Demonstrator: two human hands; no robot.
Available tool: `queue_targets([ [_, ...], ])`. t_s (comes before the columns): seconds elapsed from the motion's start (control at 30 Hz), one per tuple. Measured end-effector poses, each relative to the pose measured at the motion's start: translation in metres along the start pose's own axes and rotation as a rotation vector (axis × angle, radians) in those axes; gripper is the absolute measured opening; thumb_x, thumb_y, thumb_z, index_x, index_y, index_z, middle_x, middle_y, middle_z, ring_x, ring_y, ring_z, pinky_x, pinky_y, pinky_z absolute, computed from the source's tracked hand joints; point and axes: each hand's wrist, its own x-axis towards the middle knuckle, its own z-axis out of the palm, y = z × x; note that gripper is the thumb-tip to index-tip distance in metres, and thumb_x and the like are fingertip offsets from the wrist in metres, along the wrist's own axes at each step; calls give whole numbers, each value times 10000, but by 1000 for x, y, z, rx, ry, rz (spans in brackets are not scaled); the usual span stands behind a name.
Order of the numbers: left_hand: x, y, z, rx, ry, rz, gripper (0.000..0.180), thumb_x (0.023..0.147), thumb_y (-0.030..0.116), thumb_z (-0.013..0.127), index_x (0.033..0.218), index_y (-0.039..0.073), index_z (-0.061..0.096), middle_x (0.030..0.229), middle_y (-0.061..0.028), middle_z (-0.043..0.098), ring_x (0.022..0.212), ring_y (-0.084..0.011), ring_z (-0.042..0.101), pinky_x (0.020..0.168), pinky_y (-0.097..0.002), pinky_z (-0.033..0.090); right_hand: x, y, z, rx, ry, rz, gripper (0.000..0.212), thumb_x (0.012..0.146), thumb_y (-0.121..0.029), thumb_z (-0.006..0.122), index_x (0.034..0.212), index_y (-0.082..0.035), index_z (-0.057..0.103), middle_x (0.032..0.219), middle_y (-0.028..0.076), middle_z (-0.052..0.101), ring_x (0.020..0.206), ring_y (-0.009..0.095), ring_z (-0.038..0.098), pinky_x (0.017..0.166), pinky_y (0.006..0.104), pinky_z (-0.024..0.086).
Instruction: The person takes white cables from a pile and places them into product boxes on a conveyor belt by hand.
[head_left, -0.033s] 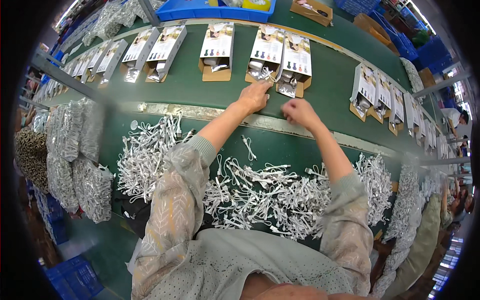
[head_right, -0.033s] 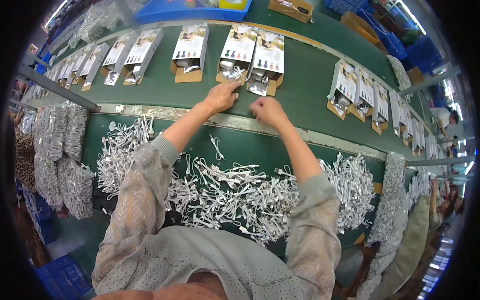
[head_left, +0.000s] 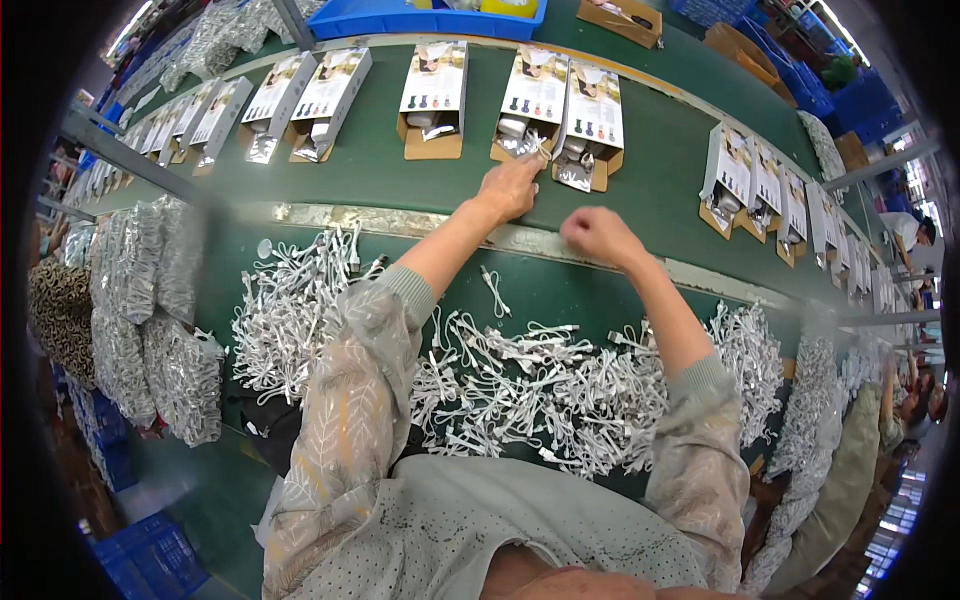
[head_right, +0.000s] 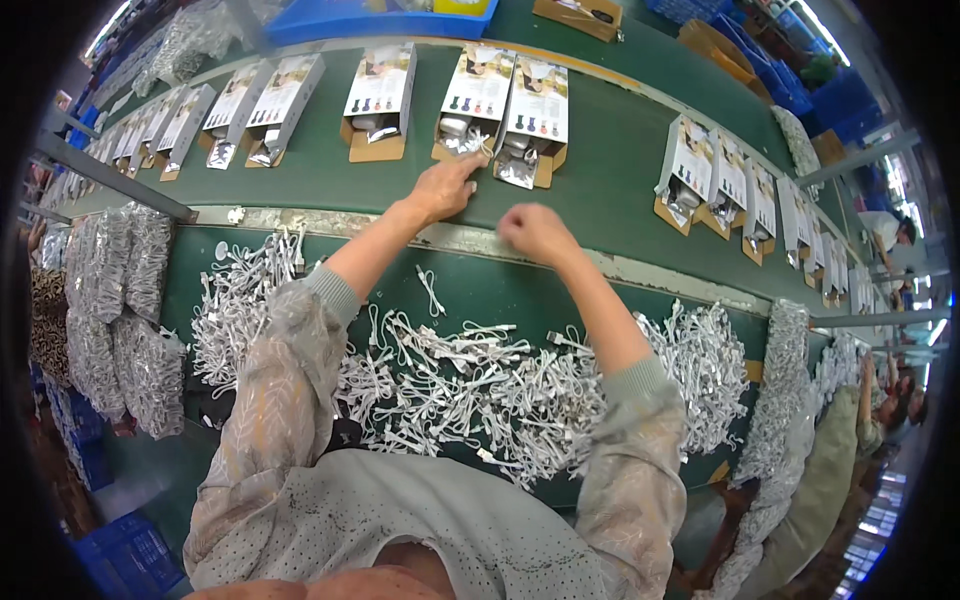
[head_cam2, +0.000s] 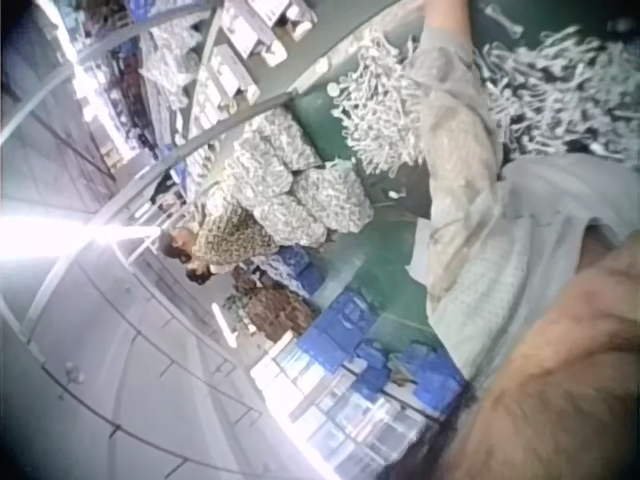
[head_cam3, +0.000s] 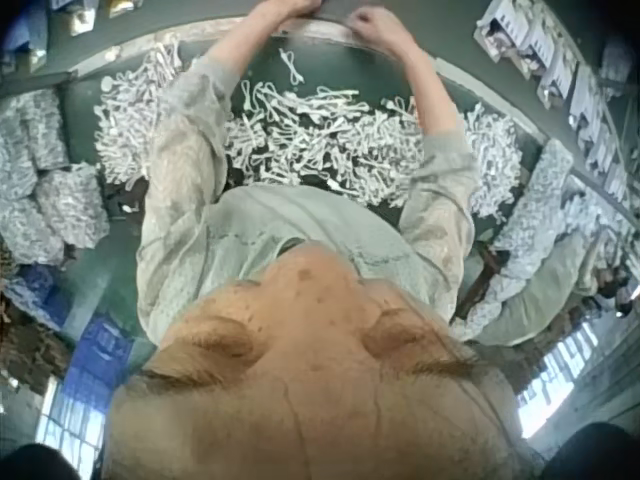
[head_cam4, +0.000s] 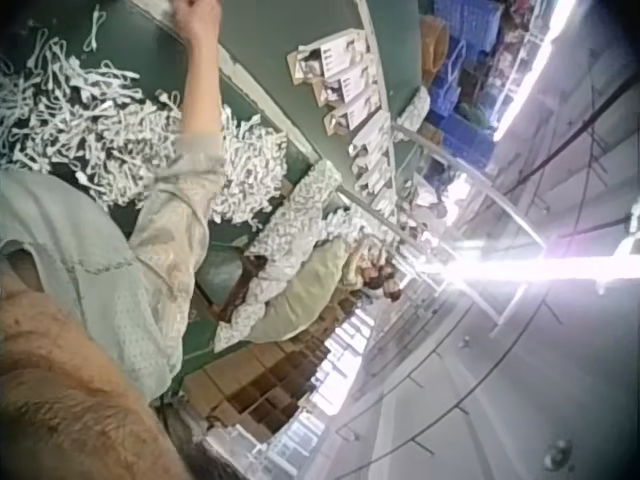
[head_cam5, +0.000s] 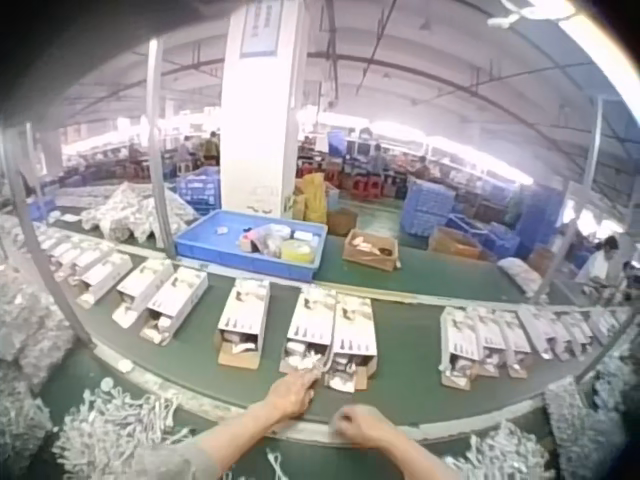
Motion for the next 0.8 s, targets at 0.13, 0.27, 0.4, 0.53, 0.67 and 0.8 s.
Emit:
queue_targets([
  [0.13, -9, 3, 2, -26, 197, 136, 407, 782, 72, 522, 1189, 57, 501, 1219, -142, 526, 1078, -349, 522, 909, -418, 439, -90, -40, 8, -320, -274, -142, 273, 719, -182, 699, 948, -50, 631, 898, 117, 643, 862, 275, 617, 768, 355, 484],
  [0.27, -78, 31, -26, 143, -289, 320, 271, 718, 3, 516, 971, 40, 606, 1037, -139, 586, 1004, -334, 548, 854, -412, 467, -124, -20, 27, -347, -134, -146, 167, 739, -161, 644, 858, -47, 617, 886, 117, 592, 902, 301, 575, 791, 396, 457],
  [0.4, -138, 6, -35, 206, -137, 357, 175, 716, 20, 572, 889, 45, 581, 931, -132, 570, 957, -323, 547, 812, -414, 453, -114, -27, 22, -15, -62, 12, 170, 783, -160, 613, 873, -16, 621, 823, 136, 639, 715, 276, 624, 682, 353, 492],
  [0.53, -153, -5, -30, 116, -104, 214, 197, 766, 144, 635, 928, 44, 584, 809, -122, 598, 768, -317, 596, 676, -417, 480, -70, -31, 22, 729, -46, 170, 167, 848, -162, 623, 889, -1, 606, 779, 37, 615, 671, 87, 579, 612, 200, 489],
  [0.67, -154, -8, -38, -154, 2, -114, 191, 780, 172, 628, 872, 4, 623, 724, -140, 639, 680, -298, 628, 641, -375, 490, -1, -39, 38, 992, 25, 90, 163, 833, -135, 628, 881, 19, 601, 779, 59, 615, 668, 114, 586, 620, 209, 507],
  [0.8, -139, -22, -74, -305, 182, -356, 204, 778, 173, 614, 856, -13, 647, 705, -160, 650, 651, -274, 645, 630, -352, 504, 59, -41, 40, 1222, 354, 231, 131, 805, -58, 617, 843, 65, 594, 753, 95, 612, 651, 156, 608, 617, 255, 551],
])
